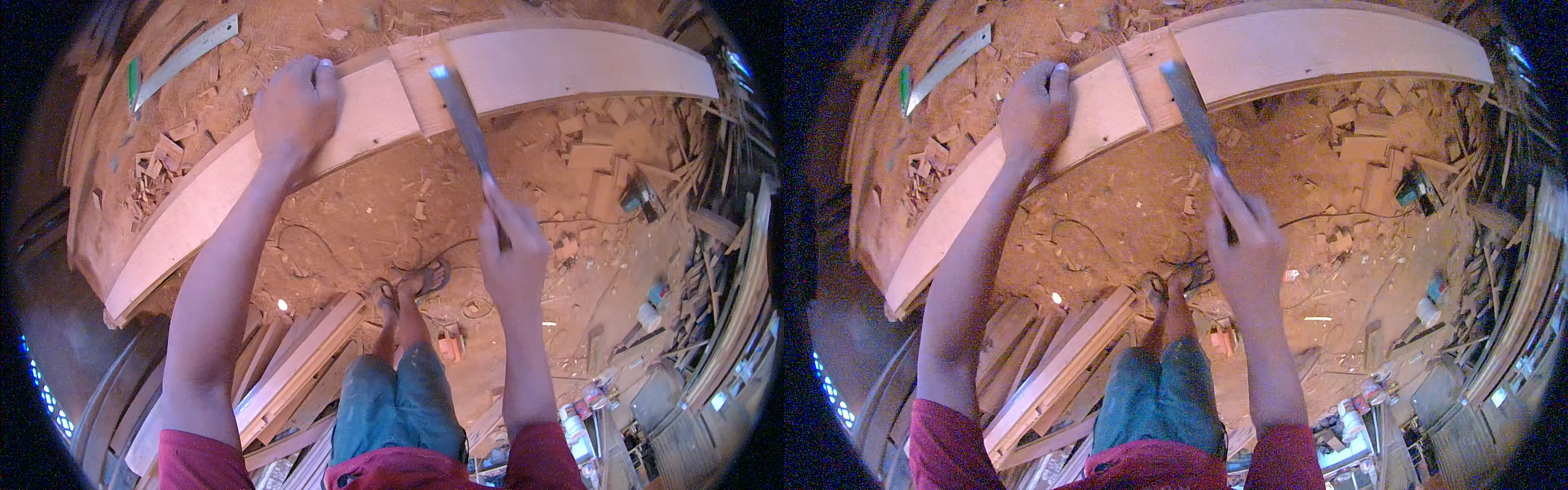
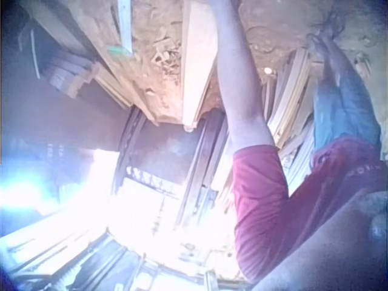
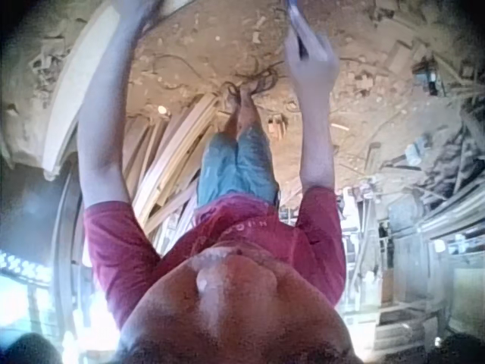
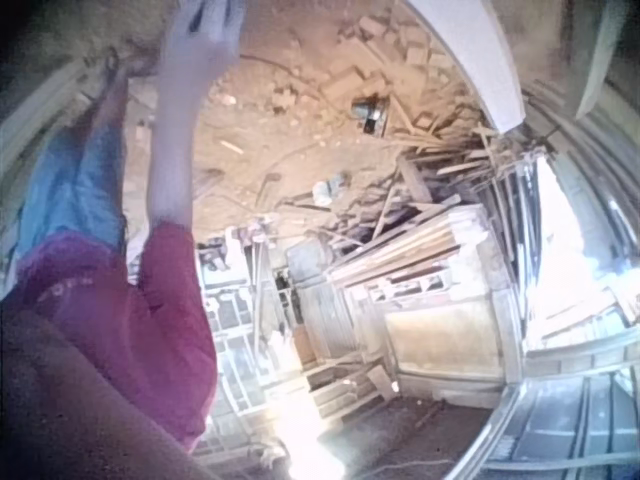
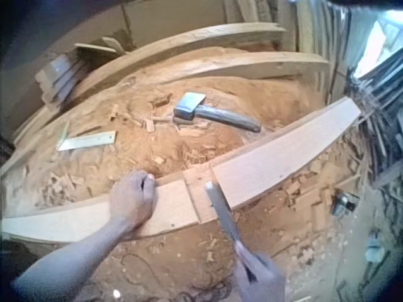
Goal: The person uses a chisel and a mallet to carve and shape a long wooden plank. They repeatedly strike the chisel to remove wood chips and refine the plank's surface. The person also uses the chisel alone for finer adjustments and eventually moves the plank to a stack of other wooden pieces.
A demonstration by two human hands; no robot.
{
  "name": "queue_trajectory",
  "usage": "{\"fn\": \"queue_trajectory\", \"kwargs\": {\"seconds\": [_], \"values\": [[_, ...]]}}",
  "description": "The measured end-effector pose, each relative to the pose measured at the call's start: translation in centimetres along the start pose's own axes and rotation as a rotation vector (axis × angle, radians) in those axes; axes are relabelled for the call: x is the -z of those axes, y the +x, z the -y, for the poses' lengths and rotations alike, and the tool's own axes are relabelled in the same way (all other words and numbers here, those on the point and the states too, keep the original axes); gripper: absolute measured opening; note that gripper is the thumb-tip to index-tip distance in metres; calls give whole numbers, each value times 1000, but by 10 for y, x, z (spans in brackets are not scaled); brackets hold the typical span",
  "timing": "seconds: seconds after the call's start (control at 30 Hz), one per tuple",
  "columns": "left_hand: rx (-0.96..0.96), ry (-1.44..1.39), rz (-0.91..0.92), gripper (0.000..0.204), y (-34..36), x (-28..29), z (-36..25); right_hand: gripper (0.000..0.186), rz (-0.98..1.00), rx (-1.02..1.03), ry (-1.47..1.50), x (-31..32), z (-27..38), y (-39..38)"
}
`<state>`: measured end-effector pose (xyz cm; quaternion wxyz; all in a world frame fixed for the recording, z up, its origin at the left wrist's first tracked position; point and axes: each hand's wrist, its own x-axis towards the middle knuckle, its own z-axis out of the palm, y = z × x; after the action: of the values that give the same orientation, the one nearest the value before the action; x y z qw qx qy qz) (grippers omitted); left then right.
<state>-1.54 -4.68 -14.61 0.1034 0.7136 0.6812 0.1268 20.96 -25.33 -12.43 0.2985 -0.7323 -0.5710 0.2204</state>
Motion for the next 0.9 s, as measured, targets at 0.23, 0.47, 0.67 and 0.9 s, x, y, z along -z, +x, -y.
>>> {"fn": "queue_trajectory", "kwargs": {"seconds": [0.23, 0.47, 0.67, 0.9], "values": [[-27, -21, -2, 39, 0, -3, -2, 38, 48, -6, -43, 10, 8, 16], [42, -4, 71, 39, 4, 5, -7, 39, 73, -94, -16, 26, 3, -21], [-19, 5, 13, 41, -1, -4, -2, 38, 29, -31, 23, 17, -7, -9], [-4, 18, -19, 42, 5, -9, 2, 38, 5, -10, 6, 11, -13, -12]]}}
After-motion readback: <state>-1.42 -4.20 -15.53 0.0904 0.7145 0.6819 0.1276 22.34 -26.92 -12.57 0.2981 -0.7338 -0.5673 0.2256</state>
